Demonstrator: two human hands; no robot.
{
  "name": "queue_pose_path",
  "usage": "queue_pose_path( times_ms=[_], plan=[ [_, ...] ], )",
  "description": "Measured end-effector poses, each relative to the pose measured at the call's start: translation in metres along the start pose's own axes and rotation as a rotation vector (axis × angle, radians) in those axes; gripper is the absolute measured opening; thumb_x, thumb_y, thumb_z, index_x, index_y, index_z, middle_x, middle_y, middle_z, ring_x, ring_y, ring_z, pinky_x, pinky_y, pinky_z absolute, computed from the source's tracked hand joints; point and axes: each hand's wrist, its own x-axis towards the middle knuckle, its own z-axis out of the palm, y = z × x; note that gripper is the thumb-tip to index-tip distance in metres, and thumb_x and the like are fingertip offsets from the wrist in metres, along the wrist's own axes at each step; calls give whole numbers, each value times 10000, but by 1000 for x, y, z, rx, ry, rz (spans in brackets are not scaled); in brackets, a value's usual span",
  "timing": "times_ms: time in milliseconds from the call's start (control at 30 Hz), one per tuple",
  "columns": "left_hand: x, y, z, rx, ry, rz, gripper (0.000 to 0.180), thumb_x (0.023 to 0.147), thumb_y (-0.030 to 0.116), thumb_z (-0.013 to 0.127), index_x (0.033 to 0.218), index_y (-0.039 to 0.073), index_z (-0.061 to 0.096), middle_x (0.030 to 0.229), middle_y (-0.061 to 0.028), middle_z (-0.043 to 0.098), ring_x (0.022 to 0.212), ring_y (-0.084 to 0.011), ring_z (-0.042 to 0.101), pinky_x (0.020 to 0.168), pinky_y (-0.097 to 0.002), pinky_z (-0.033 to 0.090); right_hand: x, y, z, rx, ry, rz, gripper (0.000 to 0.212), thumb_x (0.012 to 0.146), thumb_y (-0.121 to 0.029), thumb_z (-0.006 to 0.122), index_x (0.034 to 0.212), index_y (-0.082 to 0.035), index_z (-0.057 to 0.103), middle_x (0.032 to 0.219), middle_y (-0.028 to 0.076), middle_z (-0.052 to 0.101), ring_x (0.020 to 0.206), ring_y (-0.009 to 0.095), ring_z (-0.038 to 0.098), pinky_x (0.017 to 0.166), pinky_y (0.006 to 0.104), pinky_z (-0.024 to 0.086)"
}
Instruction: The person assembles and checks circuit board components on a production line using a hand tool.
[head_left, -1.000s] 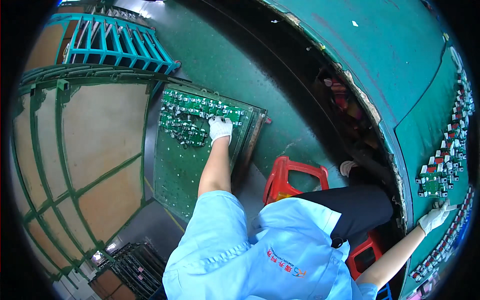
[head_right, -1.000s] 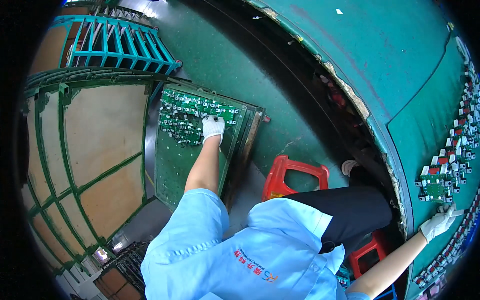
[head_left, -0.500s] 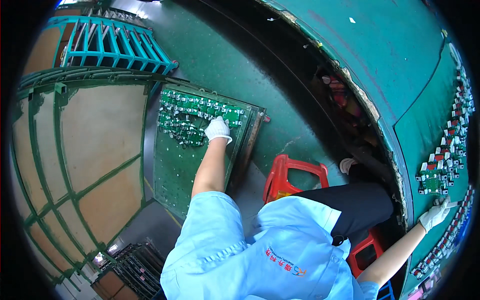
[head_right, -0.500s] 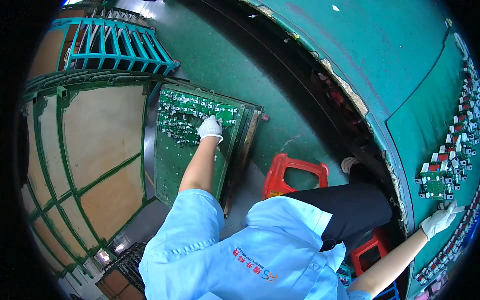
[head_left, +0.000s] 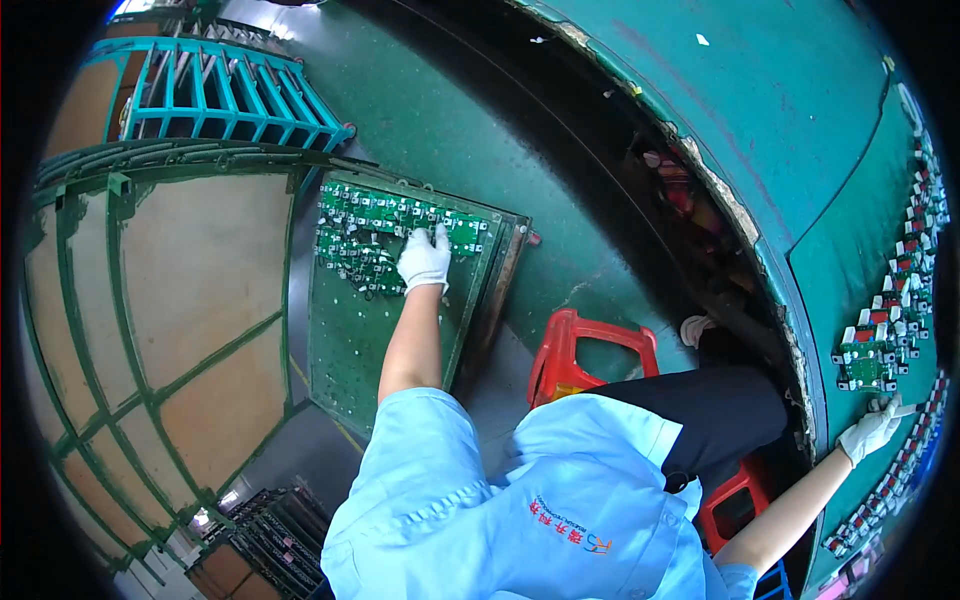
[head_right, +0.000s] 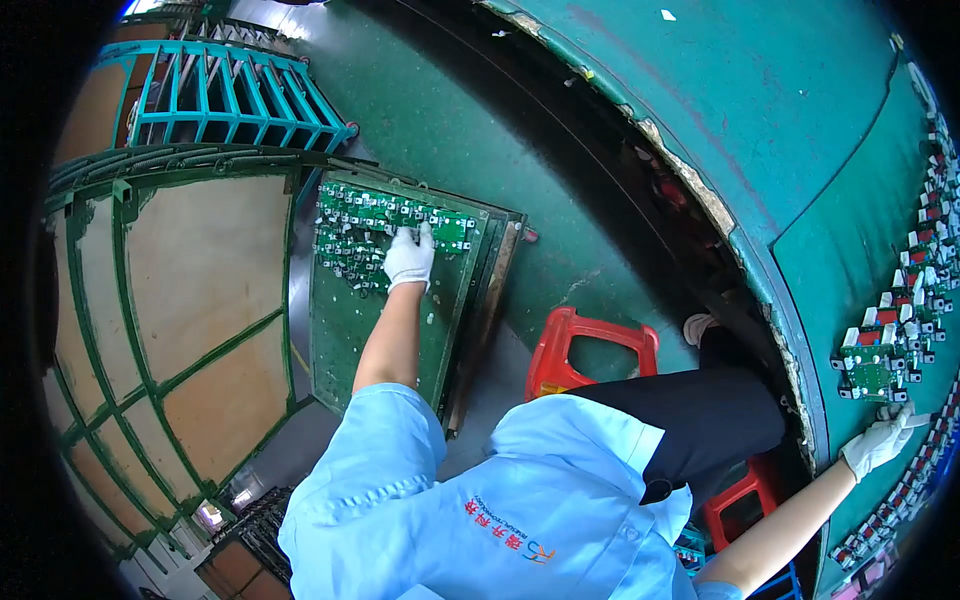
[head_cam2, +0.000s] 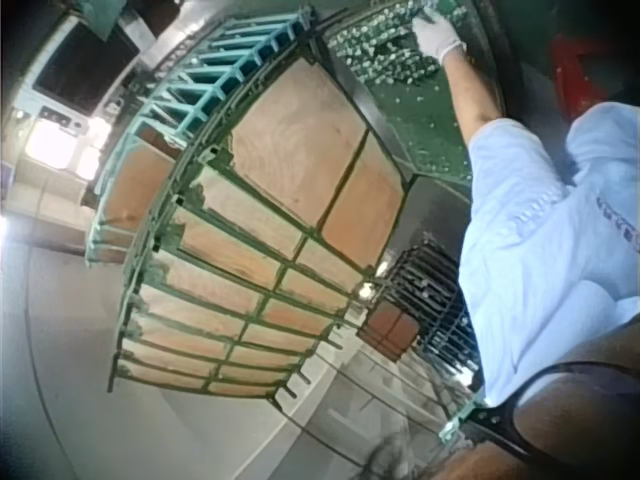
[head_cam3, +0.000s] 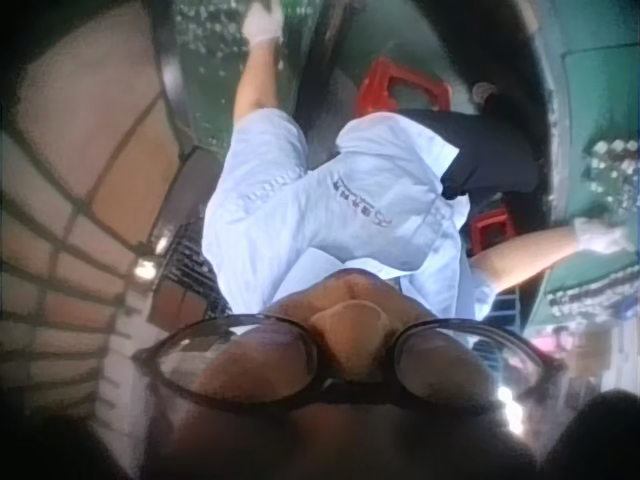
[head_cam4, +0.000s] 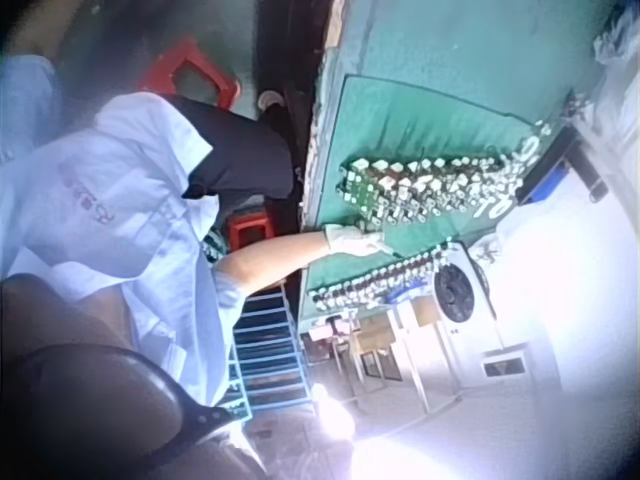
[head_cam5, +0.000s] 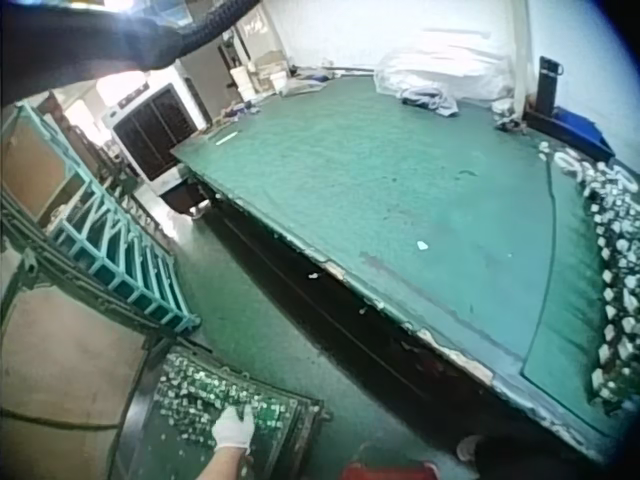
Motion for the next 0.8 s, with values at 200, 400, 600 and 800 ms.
queue_pose_path(
  times_ms=[200,400,600,800],
  plan=[
    [36,-16,11,-7,121,60,764,876,615,467,1367,31,434,1433,-246,384,1340,-402,348,1082,-492,316,5,4,-14,8,16,-5,311,973,-192,549,1206,9,596,846,23,529,697,96,443,650,232,380],
    [58,-23,24,-40,-423,-164,1039,803,781,400,1474,-2,279,1542,-307,80,1449,-419,68,1179,-456,134,9,13,-9,-13,0,2,316,976,-195,547,1212,9,594,847,20,531,706,88,450,650,234,387],
    [49,-4,3,70,-407,-136,1026,780,803,402,1454,31,353,1551,-265,127,1446,-391,128,1167,-474,170,5,9,-7,-56,19,-13,317,976,-208,547,1210,-1,602,859,14,547,712,86,452,653,237,394],
    [31,10,1,51,204,-111,708,859,583,506,1275,13,561,1440,-260,364,1355,-416,310,1104,-537,262,2,9,-3,-60,17,-11,351,966,-249,576,1220,-8,598,833,2,535,703,81,446,629,231,380]
  ],
)
